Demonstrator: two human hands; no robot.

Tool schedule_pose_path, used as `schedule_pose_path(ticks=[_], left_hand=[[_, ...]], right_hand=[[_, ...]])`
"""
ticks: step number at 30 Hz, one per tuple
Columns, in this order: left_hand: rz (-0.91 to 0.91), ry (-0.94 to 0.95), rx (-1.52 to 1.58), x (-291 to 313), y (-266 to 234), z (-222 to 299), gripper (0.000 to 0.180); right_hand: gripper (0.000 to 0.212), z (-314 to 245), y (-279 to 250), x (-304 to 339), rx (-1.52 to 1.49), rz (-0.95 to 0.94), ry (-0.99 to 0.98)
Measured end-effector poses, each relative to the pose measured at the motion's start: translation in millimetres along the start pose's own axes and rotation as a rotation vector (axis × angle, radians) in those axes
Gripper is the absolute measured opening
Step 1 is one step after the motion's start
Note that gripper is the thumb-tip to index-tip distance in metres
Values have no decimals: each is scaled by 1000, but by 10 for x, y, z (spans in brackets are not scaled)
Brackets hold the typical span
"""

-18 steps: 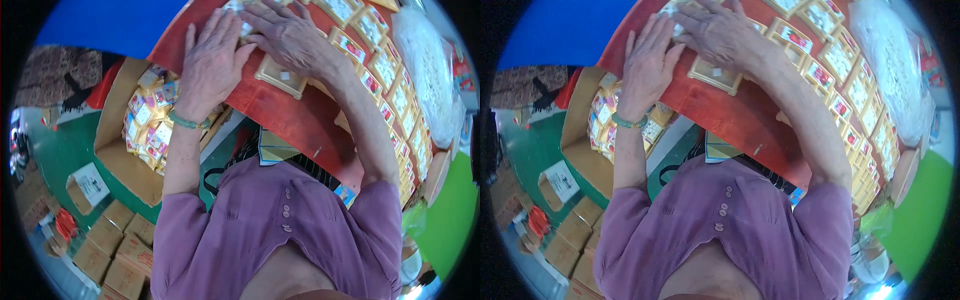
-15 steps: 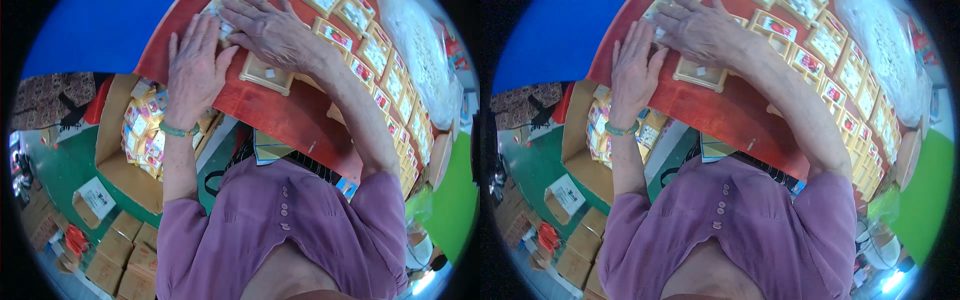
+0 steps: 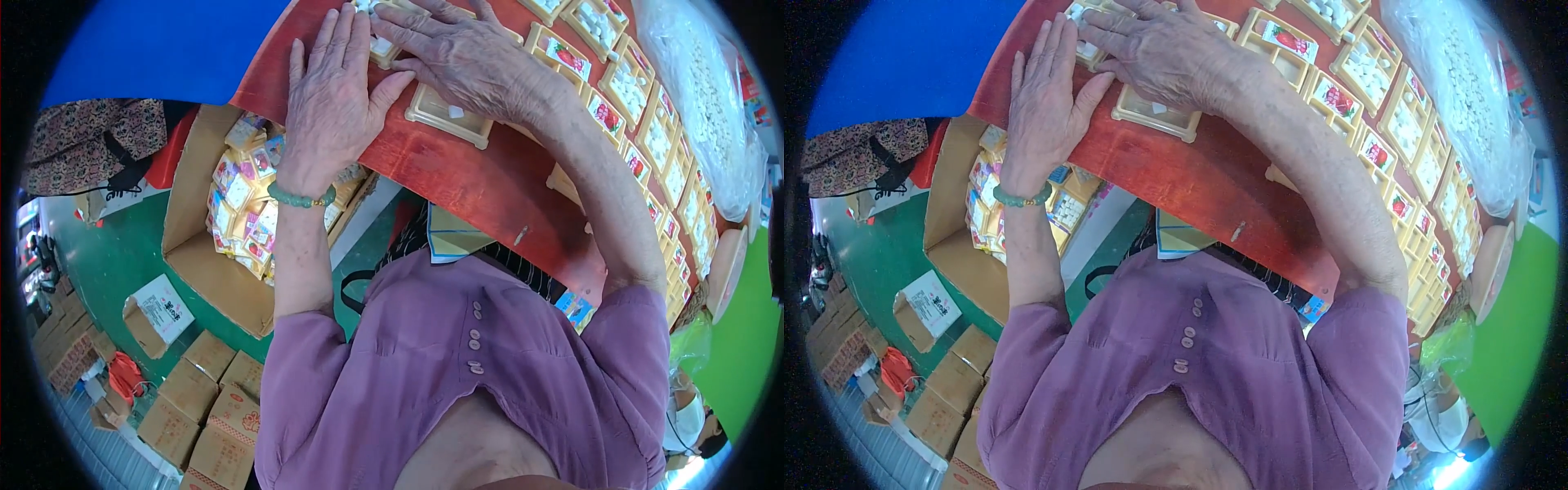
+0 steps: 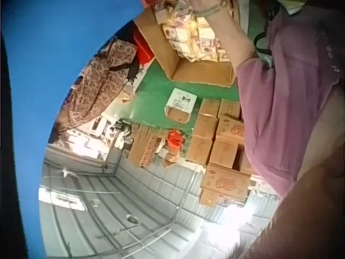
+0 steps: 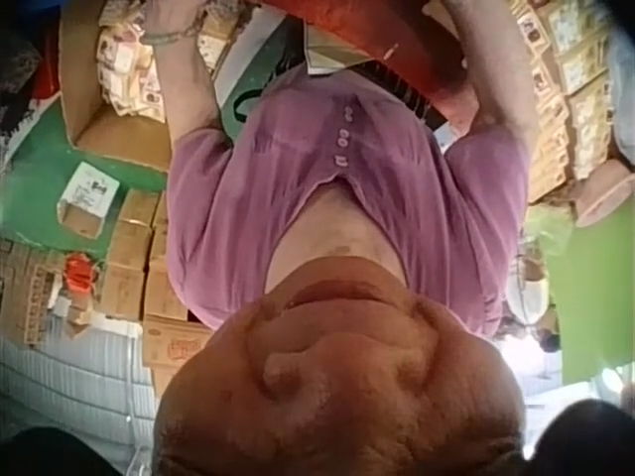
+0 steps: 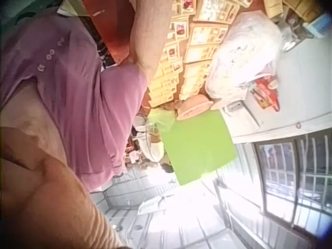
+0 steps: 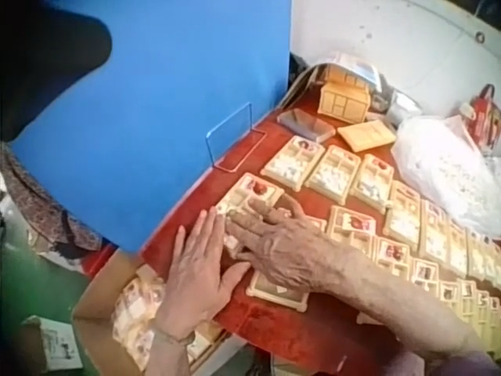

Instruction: Placing small white blocks into wooden compartment trays for packaging.

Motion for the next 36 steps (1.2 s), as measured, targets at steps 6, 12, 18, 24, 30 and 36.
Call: schedule_pose_path(ticks=[6,12,18,24,30,36], left_hand=[[9,-1,-17,5,-49,78,80],[-167,-36,11,-10,-53,-29,73],[-115,31,-11,-28,10,-135,70],[-89,7,41,-37,100,-226,76],[19,-66,107,85,137,-314,74],[124,-81,179,-86,11,-257,64]], right_hand=[[61,-15,3,103,-21,233,-80],[54,-47,424,-196,-291,198,97],[62,-64,388,-178,-47,292,42],[38,198,-277,671,-210,323,150],[27,1558,-292,2445,-417,434,972],[64,3343,938,3914,-56,464,1430]])
Point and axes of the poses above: each hand's wrist, its own x-axis away from the middle knuckle, its own y-axis out of the palm, z = x × y, the point moved 2 cm from there along -x, towards the middle knuckle, and after that the axes turned 2 degrees about -z, right-handed, at the moved point
